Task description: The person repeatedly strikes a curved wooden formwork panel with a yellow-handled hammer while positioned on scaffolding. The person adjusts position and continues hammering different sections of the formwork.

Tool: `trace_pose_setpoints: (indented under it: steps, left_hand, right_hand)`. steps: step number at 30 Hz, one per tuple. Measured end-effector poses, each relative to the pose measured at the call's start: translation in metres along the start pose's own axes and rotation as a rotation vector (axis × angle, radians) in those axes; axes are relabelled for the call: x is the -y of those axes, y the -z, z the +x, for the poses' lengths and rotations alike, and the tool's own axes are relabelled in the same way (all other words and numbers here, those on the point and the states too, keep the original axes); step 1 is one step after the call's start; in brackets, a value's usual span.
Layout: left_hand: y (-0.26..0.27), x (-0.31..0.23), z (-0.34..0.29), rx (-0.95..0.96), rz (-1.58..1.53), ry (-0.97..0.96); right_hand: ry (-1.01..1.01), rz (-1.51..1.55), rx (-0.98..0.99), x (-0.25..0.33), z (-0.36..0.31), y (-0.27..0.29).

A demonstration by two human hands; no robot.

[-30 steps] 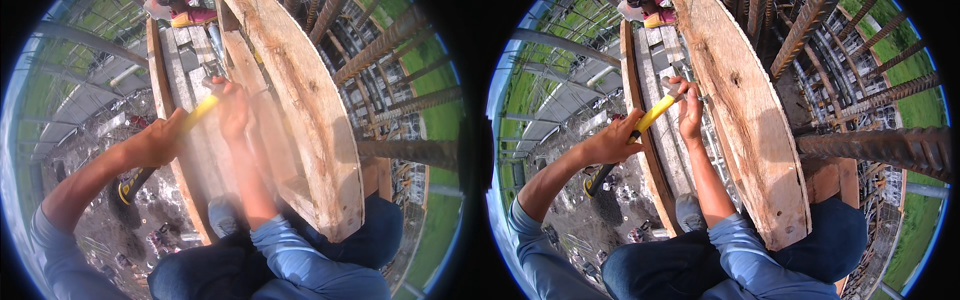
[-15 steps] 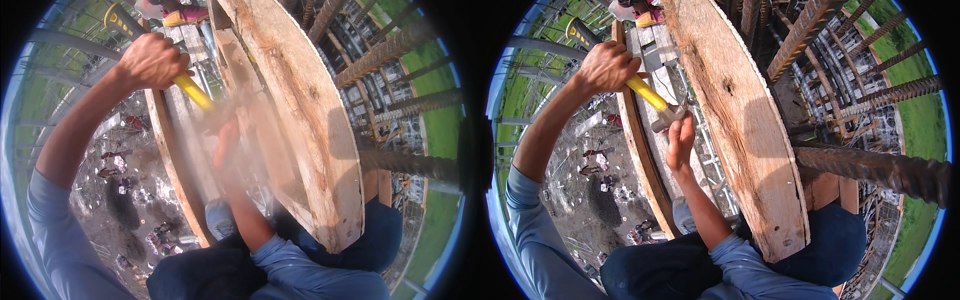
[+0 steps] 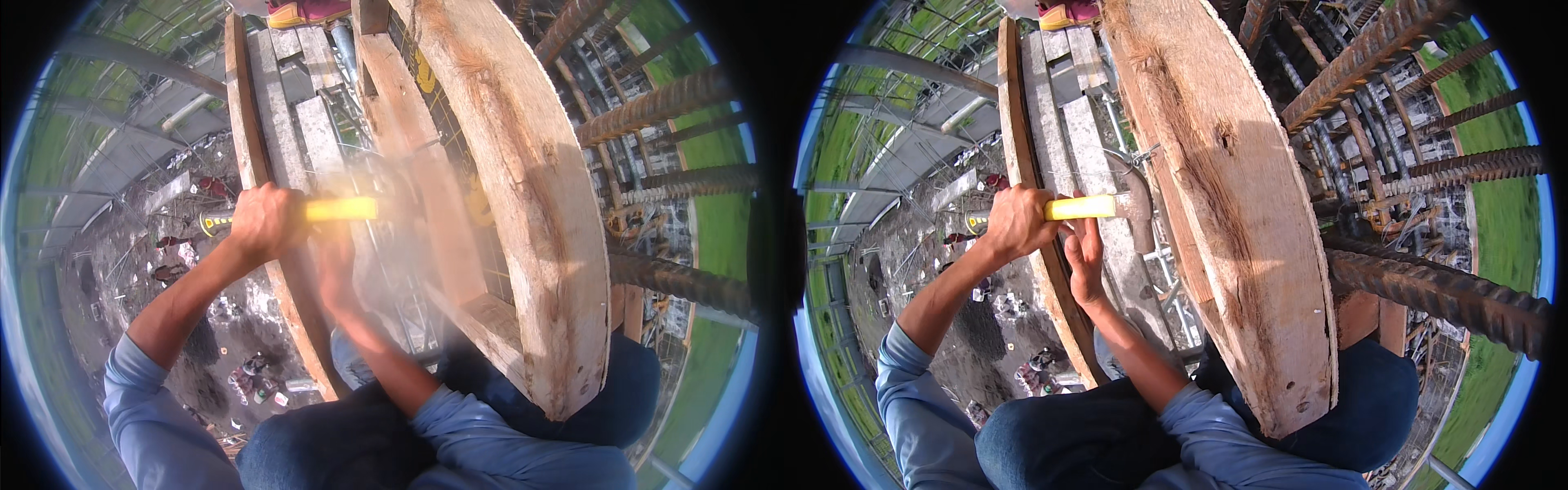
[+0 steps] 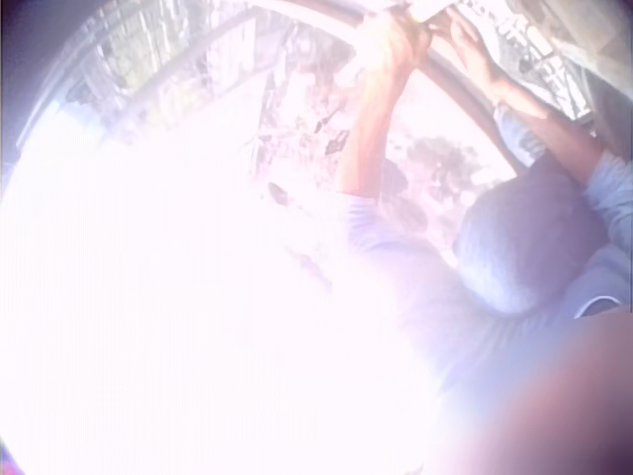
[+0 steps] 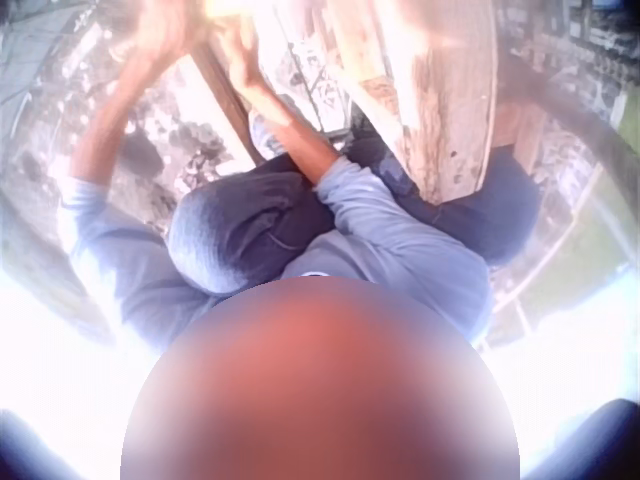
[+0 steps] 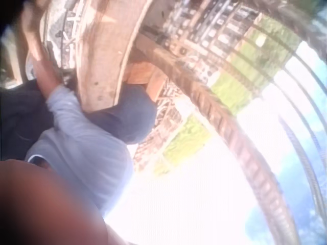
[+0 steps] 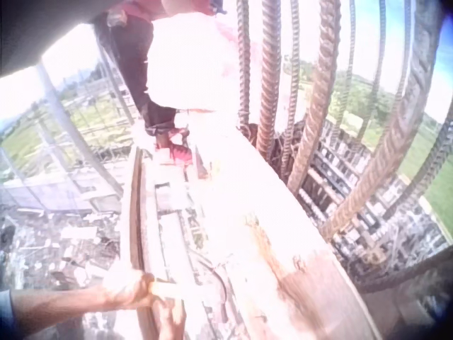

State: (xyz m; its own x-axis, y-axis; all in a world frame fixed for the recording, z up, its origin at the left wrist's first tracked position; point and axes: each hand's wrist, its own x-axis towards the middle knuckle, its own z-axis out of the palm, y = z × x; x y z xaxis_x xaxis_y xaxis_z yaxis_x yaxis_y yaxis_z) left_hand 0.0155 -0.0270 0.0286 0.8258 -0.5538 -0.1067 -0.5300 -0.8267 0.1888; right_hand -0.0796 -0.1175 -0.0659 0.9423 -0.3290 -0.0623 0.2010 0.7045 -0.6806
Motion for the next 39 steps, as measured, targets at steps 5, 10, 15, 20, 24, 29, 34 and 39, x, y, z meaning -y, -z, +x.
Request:
trace_pose_setpoints:
  steps: [5,10,15,20,24,29,34,39]
  left_hand:
    - [-0.022,-0.052,-0.030,-0.008,-0.082,0.311]
    - [0.000,-0.034,-0.050,-0.029,-0.346,0.130]
    - [0.008,-0.007,-0.087,0.042,-0.113,0.209]
    - [-0.012,-0.020,-0.101,-0.158,-0.175,0.337]
    - [-0.014,-0.039,-0.108,-0.205,-0.109,0.414]
    - [-0.013,-0.047,-0.110,-0.184,-0.087,0.493]
    - [-0.012,-0.048,-0.112,-0.185,-0.108,0.524]
    - [-0.010,-0.051,-0.113,-0.198,-0.053,0.538]
  right_hand:
    - [-0.263,0.349,0.145,0.033,0.043,0.004]
    - [-0.382,0.348,0.250,0.046,0.043,0.005]
    - [-0.462,0.540,0.042,0.049,0.037,-0.013]
    - [-0.559,0.474,-0.141,0.056,0.038,-0.022]
    - [-0.630,0.419,-0.204,0.058,0.032,-0.026]
    - [-0.588,0.413,-0.223,0.058,0.029,-0.026]
    - [-0.607,0.253,-0.200,0.062,0.030,-0.022]
    - [-0.578,0.625,-0.066,0.068,0.033,-0.019]
